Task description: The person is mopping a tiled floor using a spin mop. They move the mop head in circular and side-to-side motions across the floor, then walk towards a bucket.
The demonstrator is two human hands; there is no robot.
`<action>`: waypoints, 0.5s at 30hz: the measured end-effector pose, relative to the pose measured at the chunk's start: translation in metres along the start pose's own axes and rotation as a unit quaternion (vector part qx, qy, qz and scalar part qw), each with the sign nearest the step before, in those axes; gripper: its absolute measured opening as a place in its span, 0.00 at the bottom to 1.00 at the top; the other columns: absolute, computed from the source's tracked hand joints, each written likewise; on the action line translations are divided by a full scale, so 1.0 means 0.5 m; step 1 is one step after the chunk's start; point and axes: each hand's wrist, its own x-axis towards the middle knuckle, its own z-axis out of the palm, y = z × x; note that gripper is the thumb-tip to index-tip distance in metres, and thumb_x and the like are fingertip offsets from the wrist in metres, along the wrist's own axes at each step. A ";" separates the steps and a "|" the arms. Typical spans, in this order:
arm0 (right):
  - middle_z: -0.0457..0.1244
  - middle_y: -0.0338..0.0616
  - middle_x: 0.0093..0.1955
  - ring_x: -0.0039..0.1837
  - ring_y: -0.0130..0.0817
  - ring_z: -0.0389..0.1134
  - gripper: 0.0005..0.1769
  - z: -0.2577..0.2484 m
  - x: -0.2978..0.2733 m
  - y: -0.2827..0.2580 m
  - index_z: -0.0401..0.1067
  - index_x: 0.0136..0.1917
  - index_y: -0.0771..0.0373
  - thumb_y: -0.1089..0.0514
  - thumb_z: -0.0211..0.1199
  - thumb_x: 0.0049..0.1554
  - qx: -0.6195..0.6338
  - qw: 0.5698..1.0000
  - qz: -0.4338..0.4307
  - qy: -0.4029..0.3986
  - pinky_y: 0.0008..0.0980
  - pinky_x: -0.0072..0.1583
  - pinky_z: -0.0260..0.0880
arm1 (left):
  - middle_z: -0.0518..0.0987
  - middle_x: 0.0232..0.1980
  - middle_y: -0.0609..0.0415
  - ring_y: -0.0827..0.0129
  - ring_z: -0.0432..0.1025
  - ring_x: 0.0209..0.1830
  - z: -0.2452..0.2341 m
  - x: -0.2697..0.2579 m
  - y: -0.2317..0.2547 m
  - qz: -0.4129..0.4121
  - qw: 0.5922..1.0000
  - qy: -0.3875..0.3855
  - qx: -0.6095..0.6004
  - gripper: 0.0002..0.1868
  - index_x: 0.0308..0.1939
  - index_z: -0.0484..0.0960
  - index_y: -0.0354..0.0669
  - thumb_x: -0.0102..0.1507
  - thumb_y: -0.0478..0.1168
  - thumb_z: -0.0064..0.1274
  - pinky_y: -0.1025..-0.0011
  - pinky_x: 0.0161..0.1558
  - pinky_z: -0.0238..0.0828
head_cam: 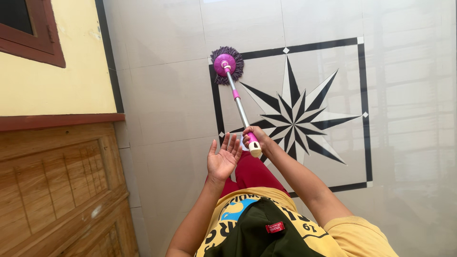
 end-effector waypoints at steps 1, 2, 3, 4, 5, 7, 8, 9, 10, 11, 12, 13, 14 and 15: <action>0.59 0.37 0.24 0.25 0.25 0.61 0.07 0.001 0.006 0.020 0.64 0.33 0.61 0.62 0.55 0.53 -0.010 1.000 -0.006 0.006 0.26 0.29 0.68 | 0.76 0.64 0.43 0.54 0.70 0.65 -0.002 -0.011 0.008 -0.002 1.000 -0.003 0.006 0.28 0.65 0.73 0.42 0.73 0.58 0.37 0.51 0.67 0.67; 0.60 0.37 0.24 0.25 0.26 0.61 0.07 0.002 0.013 0.043 0.64 0.34 0.61 0.62 0.54 0.53 -0.020 1.000 -0.012 0.012 0.26 0.29 0.68 | 0.76 0.64 0.43 0.54 0.70 0.65 -0.004 -0.024 0.016 -0.003 1.000 -0.006 0.012 0.27 0.64 0.73 0.42 0.73 0.58 0.37 0.51 0.67 0.67; 0.60 0.37 0.24 0.25 0.26 0.62 0.06 0.001 0.017 0.068 0.65 0.34 0.61 0.62 0.54 0.53 -0.030 0.999 -0.018 0.020 0.27 0.29 0.68 | 0.76 0.63 0.43 0.54 0.71 0.65 -0.008 -0.036 0.024 -0.005 1.000 -0.008 0.017 0.27 0.64 0.73 0.42 0.73 0.58 0.37 0.51 0.67 0.67; 0.60 0.38 0.24 0.25 0.26 0.62 0.06 -0.004 0.019 0.095 0.65 0.34 0.61 0.62 0.55 0.54 -0.025 0.999 -0.025 0.018 0.27 0.29 0.68 | 0.76 0.63 0.43 0.54 0.71 0.65 -0.012 -0.049 0.032 -0.007 1.000 -0.007 0.021 0.27 0.64 0.73 0.42 0.73 0.58 0.37 0.50 0.67 0.67; 0.60 0.38 0.25 0.25 0.26 0.62 0.06 -0.010 0.021 0.123 0.65 0.35 0.61 0.62 0.55 0.54 -0.019 0.999 -0.032 0.015 0.26 0.29 0.68 | 0.76 0.63 0.44 0.54 0.71 0.65 -0.016 -0.062 0.041 -0.009 1.000 -0.005 0.025 0.27 0.64 0.73 0.42 0.73 0.58 0.37 0.50 0.67 0.67; 0.61 0.38 0.25 0.26 0.26 0.62 0.06 -0.026 0.018 0.176 0.65 0.35 0.62 0.62 0.55 0.54 0.010 1.000 -0.019 0.005 0.26 0.29 0.68 | 0.77 0.63 0.44 0.54 0.71 0.65 -0.028 -0.085 0.058 -0.011 0.999 0.002 0.034 0.27 0.63 0.73 0.42 0.73 0.58 0.37 0.50 0.67 0.67; 0.61 0.39 0.26 0.26 0.26 0.63 0.06 -0.036 0.013 0.202 0.66 0.35 0.62 0.61 0.55 0.54 0.033 0.999 0.000 -0.004 0.26 0.29 0.69 | 0.77 0.63 0.44 0.54 0.71 0.64 -0.035 -0.095 0.066 -0.012 0.999 0.007 0.040 0.27 0.63 0.73 0.42 0.73 0.57 0.37 0.50 0.66 0.67; 0.61 0.39 0.26 0.26 0.26 0.63 0.06 -0.045 0.007 0.228 0.66 0.35 0.63 0.61 0.55 0.53 0.057 0.998 0.021 -0.013 0.26 0.30 0.69 | 0.77 0.63 0.44 0.54 0.71 0.64 -0.042 -0.107 0.074 -0.013 0.999 0.013 0.045 0.27 0.63 0.73 0.42 0.73 0.57 0.37 0.50 0.66 0.67; 0.61 0.39 0.26 0.27 0.26 0.63 0.06 -0.053 0.000 0.254 0.66 0.35 0.63 0.61 0.55 0.53 0.071 0.997 0.028 -0.021 0.27 0.30 0.69 | 0.77 0.62 0.44 0.54 0.71 0.64 -0.049 -0.116 0.082 -0.018 0.999 0.011 0.049 0.27 0.63 0.73 0.42 0.73 0.57 0.37 0.50 0.66 0.67; 0.61 0.39 0.27 0.27 0.26 0.64 0.06 -0.061 -0.008 0.280 0.66 0.35 0.63 0.61 0.56 0.54 0.084 0.995 0.035 -0.028 0.27 0.31 0.70 | 0.77 0.62 0.44 0.54 0.71 0.64 -0.056 -0.125 0.089 -0.024 0.998 0.009 0.052 0.27 0.64 0.73 0.42 0.73 0.57 0.37 0.51 0.66 0.67; 0.61 0.39 0.27 0.28 0.26 0.64 0.06 -0.068 -0.016 0.306 0.66 0.36 0.64 0.61 0.56 0.54 0.097 0.994 0.042 -0.036 0.28 0.31 0.70 | 0.77 0.62 0.45 0.54 0.71 0.64 -0.063 -0.134 0.096 -0.029 0.998 0.007 0.055 0.27 0.64 0.74 0.42 0.73 0.57 0.37 0.51 0.66 0.67; 0.62 0.39 0.28 0.28 0.26 0.65 0.06 -0.073 -0.024 0.332 0.66 0.36 0.64 0.61 0.56 0.54 0.100 0.994 0.032 -0.036 0.27 0.31 0.70 | 0.77 0.62 0.44 0.54 0.71 0.64 -0.070 -0.143 0.101 -0.034 0.998 0.010 0.059 0.26 0.64 0.73 0.42 0.73 0.57 0.37 0.51 0.66 0.67; 0.62 0.39 0.28 0.29 0.27 0.65 0.06 -0.078 -0.032 0.359 0.67 0.36 0.64 0.61 0.56 0.54 0.104 0.994 0.022 -0.037 0.27 0.32 0.70 | 0.77 0.63 0.44 0.54 0.71 0.64 -0.077 -0.153 0.106 -0.039 0.997 0.013 0.062 0.26 0.63 0.73 0.42 0.73 0.57 0.37 0.51 0.66 0.67; 0.62 0.40 0.29 0.29 0.27 0.65 0.06 -0.077 -0.038 0.378 0.67 0.36 0.64 0.61 0.57 0.55 0.105 0.994 0.010 -0.038 0.26 0.32 0.71 | 0.77 0.63 0.44 0.54 0.71 0.64 -0.080 -0.158 0.111 -0.044 0.997 0.014 0.066 0.26 0.63 0.73 0.42 0.73 0.57 0.37 0.51 0.66 0.67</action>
